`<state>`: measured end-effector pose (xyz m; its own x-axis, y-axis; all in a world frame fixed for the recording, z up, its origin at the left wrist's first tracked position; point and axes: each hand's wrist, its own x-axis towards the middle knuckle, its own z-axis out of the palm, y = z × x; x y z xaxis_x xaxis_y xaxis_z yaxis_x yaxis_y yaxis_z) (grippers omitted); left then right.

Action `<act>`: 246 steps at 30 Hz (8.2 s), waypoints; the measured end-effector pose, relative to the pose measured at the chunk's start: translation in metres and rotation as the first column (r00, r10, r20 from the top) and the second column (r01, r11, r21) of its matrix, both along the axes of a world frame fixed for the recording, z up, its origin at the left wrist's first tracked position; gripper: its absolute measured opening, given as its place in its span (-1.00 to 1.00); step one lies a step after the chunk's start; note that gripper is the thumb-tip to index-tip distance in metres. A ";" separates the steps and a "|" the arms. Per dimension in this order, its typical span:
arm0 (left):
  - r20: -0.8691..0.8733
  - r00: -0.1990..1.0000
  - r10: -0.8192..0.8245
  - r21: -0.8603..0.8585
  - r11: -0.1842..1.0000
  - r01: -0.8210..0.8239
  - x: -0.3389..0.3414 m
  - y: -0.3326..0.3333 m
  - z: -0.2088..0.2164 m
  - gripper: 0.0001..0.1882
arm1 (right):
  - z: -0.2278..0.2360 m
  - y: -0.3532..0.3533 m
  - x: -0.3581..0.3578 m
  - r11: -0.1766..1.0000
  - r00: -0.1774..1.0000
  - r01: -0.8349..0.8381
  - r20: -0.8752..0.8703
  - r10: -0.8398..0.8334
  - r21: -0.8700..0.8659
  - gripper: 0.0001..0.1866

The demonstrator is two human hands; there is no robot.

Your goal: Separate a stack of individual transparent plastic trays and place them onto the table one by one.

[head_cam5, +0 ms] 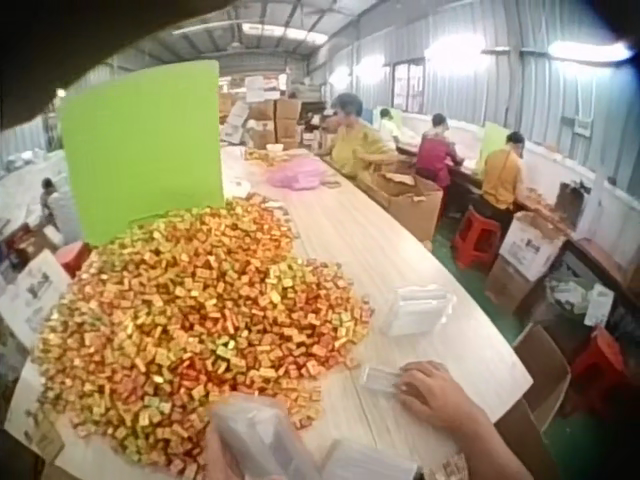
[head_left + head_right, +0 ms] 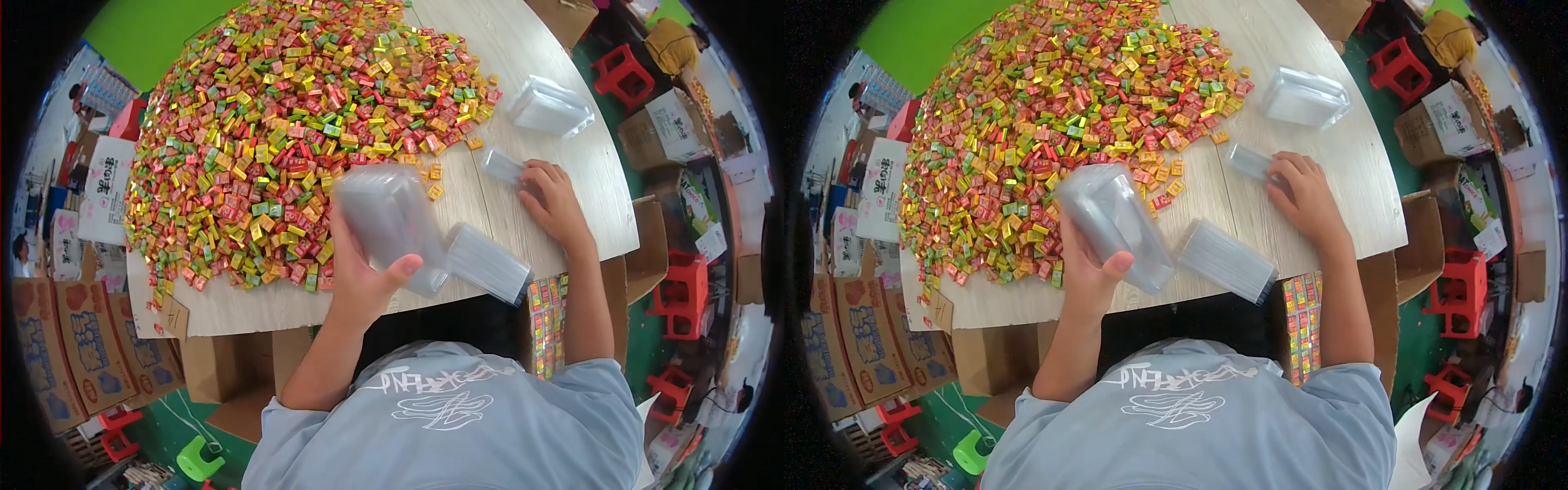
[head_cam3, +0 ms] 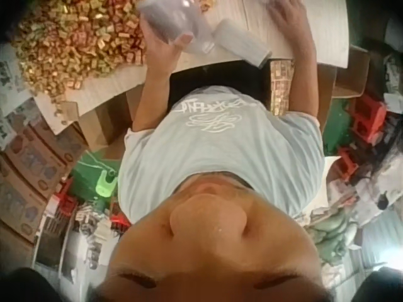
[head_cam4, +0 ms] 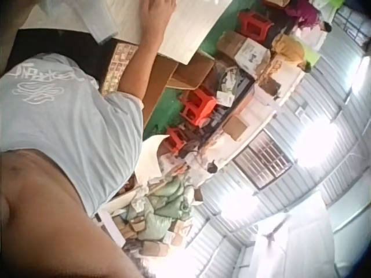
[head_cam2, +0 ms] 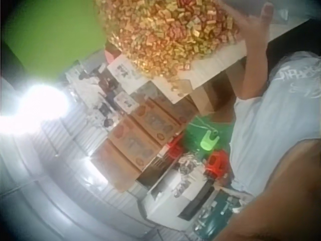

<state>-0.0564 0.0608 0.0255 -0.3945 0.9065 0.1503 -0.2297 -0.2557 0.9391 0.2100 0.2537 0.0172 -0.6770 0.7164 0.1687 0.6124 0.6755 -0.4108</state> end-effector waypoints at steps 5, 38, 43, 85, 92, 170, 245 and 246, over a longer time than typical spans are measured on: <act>-0.018 0.998 -0.060 0.010 0.998 0.060 -0.007 0.000 -0.016 0.14 | -0.005 -0.013 -0.004 0.959 0.997 0.012 0.073 -0.034 0.283 -0.76; -0.147 0.986 -0.073 -0.019 0.997 0.071 0.057 -0.008 0.012 0.22 | 0.048 -0.139 -0.034 0.959 0.821 -0.254 -0.552 0.148 -0.121 -0.72; -0.236 0.971 -0.037 -0.002 0.999 0.038 0.072 -0.004 0.013 0.11 | 0.036 -0.132 -0.009 0.934 0.714 -0.270 -0.700 0.032 -0.232 -0.63; -0.101 0.991 0.087 0.004 0.996 -0.087 0.041 -0.014 0.008 -0.01 | -0.024 0.004 0.072 0.923 0.956 0.231 0.105 -0.274 0.307 -0.60; -0.067 0.996 0.067 0.049 0.997 -0.063 0.027 -0.024 0.005 0.00 | 0.012 -0.083 0.036 0.994 0.989 0.078 -0.134 -0.067 0.081 -0.47; -0.186 0.983 -0.001 0.050 0.999 0.010 0.074 0.015 0.014 0.12 | 0.028 -0.072 0.038 0.999 0.863 0.011 -0.506 0.016 0.050 -0.60; -0.176 0.980 0.094 0.014 0.996 -0.093 0.017 -0.005 0.007 0.10 | 0.043 -0.081 0.003 0.980 0.844 0.196 -0.514 -0.153 0.030 -0.74; -0.175 0.981 0.087 0.010 0.996 -0.086 0.011 -0.005 0.004 0.10 | 0.036 -0.062 0.017 0.943 0.878 0.302 -0.426 -0.218 0.139 -0.75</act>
